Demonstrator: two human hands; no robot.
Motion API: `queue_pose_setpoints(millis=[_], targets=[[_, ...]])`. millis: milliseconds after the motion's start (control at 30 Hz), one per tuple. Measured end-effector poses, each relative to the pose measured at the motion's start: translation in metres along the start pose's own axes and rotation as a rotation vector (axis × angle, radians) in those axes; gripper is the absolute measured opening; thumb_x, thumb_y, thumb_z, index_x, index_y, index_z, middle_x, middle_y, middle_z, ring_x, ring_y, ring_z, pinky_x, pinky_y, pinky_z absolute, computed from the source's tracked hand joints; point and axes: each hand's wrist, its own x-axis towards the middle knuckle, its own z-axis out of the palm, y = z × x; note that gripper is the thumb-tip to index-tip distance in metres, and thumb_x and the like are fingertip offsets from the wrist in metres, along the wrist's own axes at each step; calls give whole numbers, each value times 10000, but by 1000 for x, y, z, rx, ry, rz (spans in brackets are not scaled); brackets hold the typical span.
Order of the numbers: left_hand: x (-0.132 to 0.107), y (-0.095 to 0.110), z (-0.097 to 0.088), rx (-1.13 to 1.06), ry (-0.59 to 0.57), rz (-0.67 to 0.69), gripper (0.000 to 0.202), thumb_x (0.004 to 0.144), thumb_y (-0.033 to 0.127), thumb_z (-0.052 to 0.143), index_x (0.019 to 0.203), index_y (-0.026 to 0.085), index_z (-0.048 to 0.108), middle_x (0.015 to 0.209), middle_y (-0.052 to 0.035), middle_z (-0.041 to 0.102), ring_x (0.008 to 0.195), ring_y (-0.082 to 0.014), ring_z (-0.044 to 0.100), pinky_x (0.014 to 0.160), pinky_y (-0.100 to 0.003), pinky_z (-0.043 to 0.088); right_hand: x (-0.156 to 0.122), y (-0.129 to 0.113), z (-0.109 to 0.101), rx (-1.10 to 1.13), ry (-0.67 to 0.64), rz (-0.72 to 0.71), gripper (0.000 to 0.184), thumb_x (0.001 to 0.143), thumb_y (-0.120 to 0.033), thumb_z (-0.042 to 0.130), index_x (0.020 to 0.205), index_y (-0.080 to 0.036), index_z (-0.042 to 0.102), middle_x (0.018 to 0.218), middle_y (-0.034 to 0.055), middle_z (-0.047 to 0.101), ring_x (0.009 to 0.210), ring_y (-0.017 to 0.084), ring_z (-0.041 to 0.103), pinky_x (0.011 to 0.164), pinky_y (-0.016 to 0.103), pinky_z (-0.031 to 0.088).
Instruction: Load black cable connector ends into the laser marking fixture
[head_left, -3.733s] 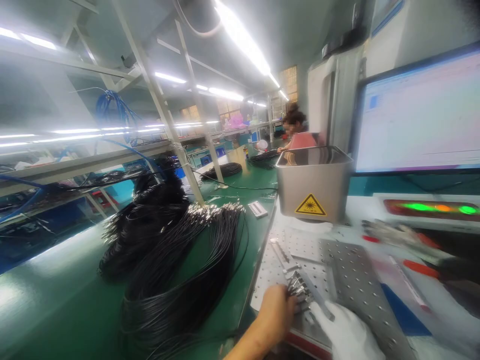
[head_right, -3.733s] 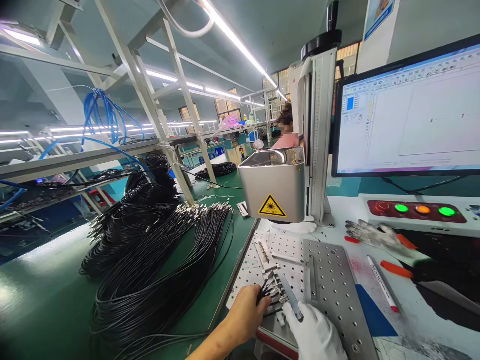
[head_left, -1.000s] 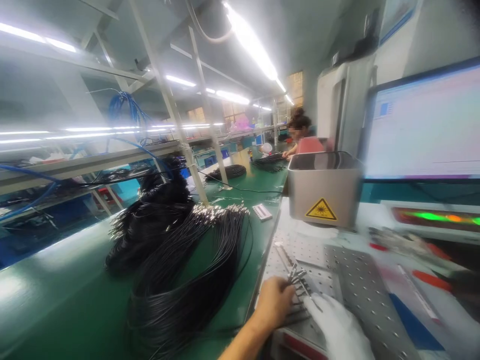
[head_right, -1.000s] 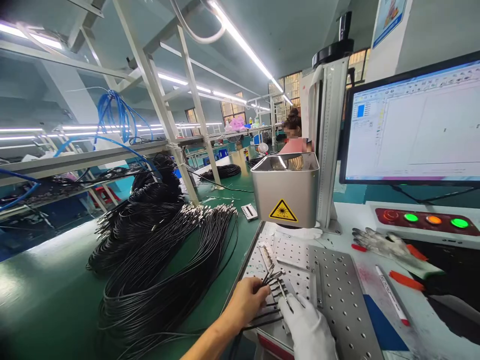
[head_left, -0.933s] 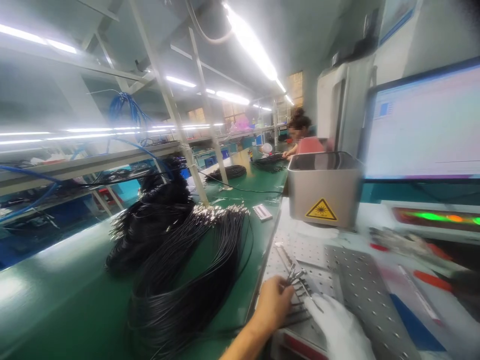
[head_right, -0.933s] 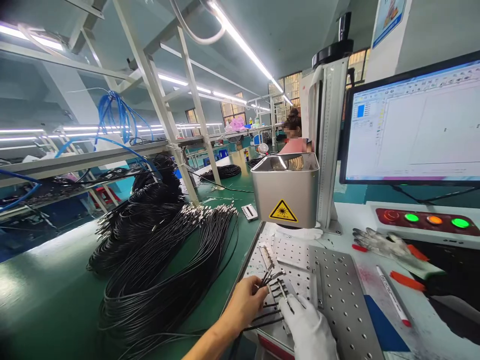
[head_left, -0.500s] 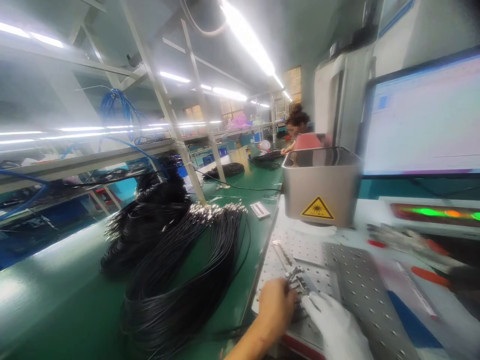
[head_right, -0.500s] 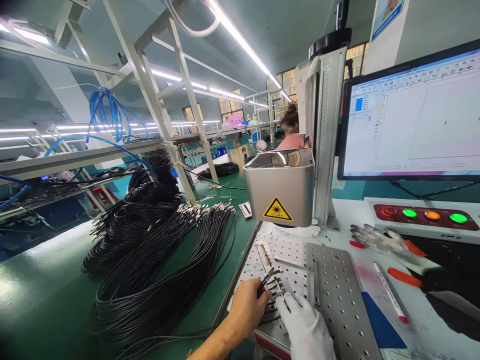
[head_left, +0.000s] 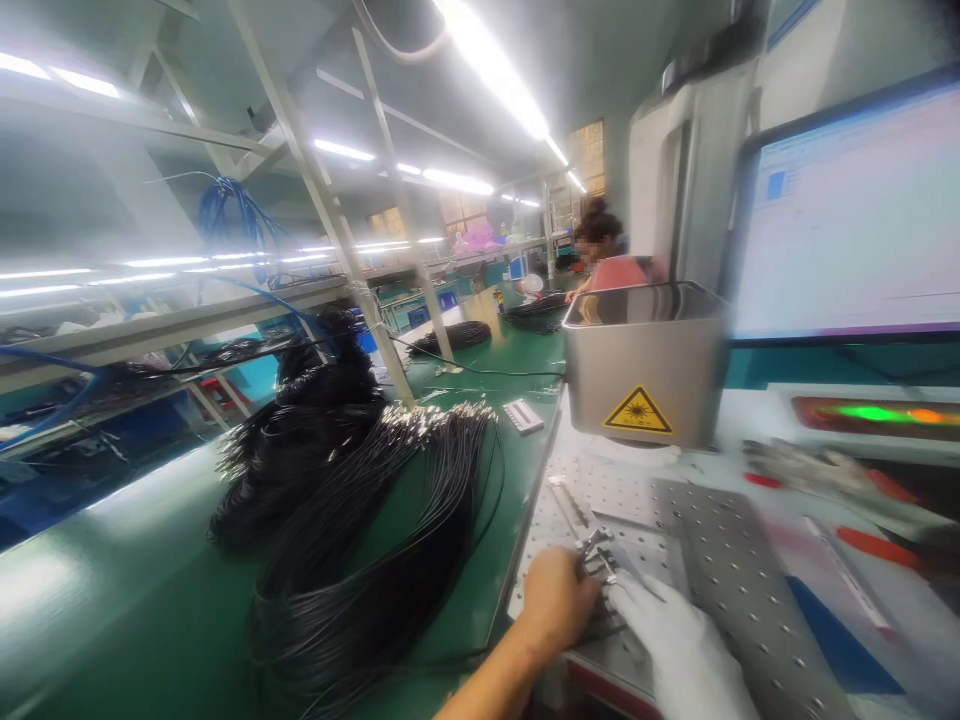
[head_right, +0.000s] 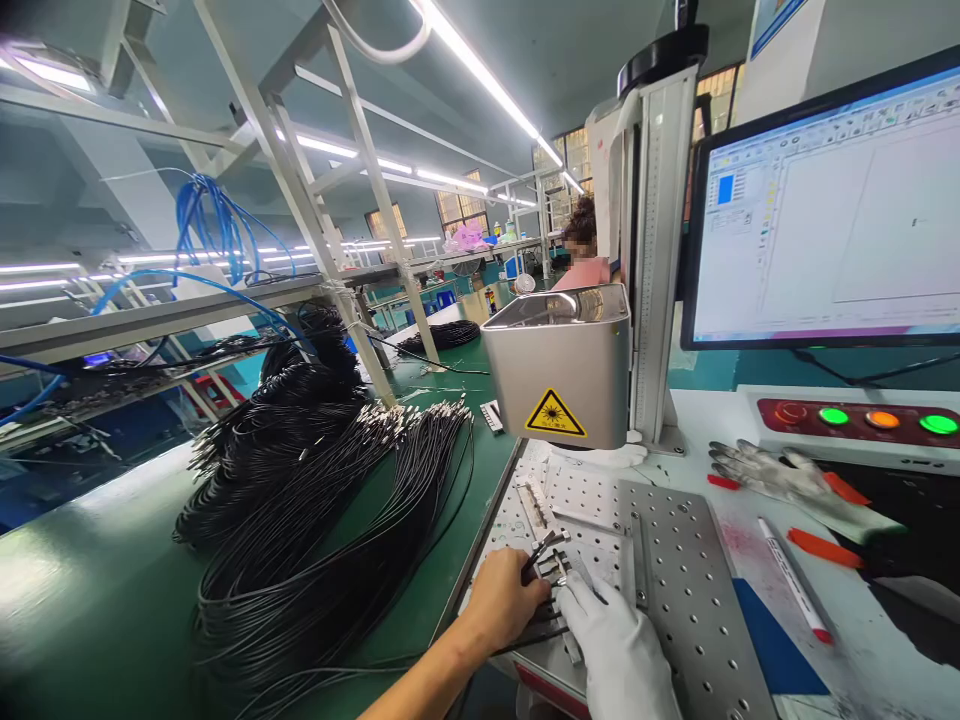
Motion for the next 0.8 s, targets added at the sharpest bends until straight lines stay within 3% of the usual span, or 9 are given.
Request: queue_pose_setpoints(millis=[67, 167, 300, 433, 567, 700, 800], targets=[[0, 1, 1, 10, -1, 3, 210, 767, 246, 557, 857, 140, 715, 944, -156, 730, 912, -280, 651, 676, -327, 342, 5, -3, -6, 10, -24, 33, 623, 738, 24, 451, 1164, -360, 694, 1147, 4, 677, 874, 176, 674, 665, 237, 550], [0, 3, 3, 39, 1, -15, 262, 782, 226, 531, 921, 123, 728, 1011, -194, 719, 966, -314, 650, 721, -351, 364, 11, -8, -28, -8, 25, 29, 578, 759, 42, 407, 1067, -319, 736, 1072, 15, 695, 979, 184, 651, 733, 244, 546], [-1, -4, 2, -31, -8, 38, 238, 762, 260, 578, 856, 113, 740, 903, -154, 731, 853, -254, 637, 676, -323, 345, 12, -12, -48, -58, 130, 0, 609, 778, 73, 345, 1068, -293, 736, 1073, 10, 697, 976, 158, 646, 784, 245, 544], [-4, -19, -9, -237, 23, 55, 160, 723, 196, 594, 786, 120, 721, 729, -46, 667, 713, -146, 534, 636, -271, 319, 17, -12, -36, -66, 24, -6, 545, 798, 32, 426, 1068, -325, 737, 1075, -13, 701, 945, 181, 659, 769, 265, 560], [-12, -28, -19, -362, 97, 45, 110, 722, 143, 571, 748, 132, 678, 656, 8, 569, 666, -114, 471, 648, -253, 321, 20, -11, -24, -54, -11, 3, 560, 772, 36, 465, 1117, -320, 724, 1134, -18, 685, 1038, 217, 638, 883, 305, 546], [-12, -32, -14, -543, 62, -76, 190, 714, 138, 580, 898, 145, 623, 646, 27, 575, 591, -114, 485, 600, -240, 345, 17, -13, -32, -37, -37, 16, 594, 766, 40, 435, 1146, -325, 710, 1165, -5, 673, 1050, 200, 627, 875, 285, 542], [-5, -30, -12, -578, 53, -107, 69, 722, 163, 580, 792, 159, 579, 607, 41, 538, 559, -105, 460, 572, -236, 332, 17, -15, -38, 2, -91, 75, 605, 750, 23, 440, 1176, -324, 694, 1194, 23, 657, 1055, 197, 621, 851, 276, 543]])
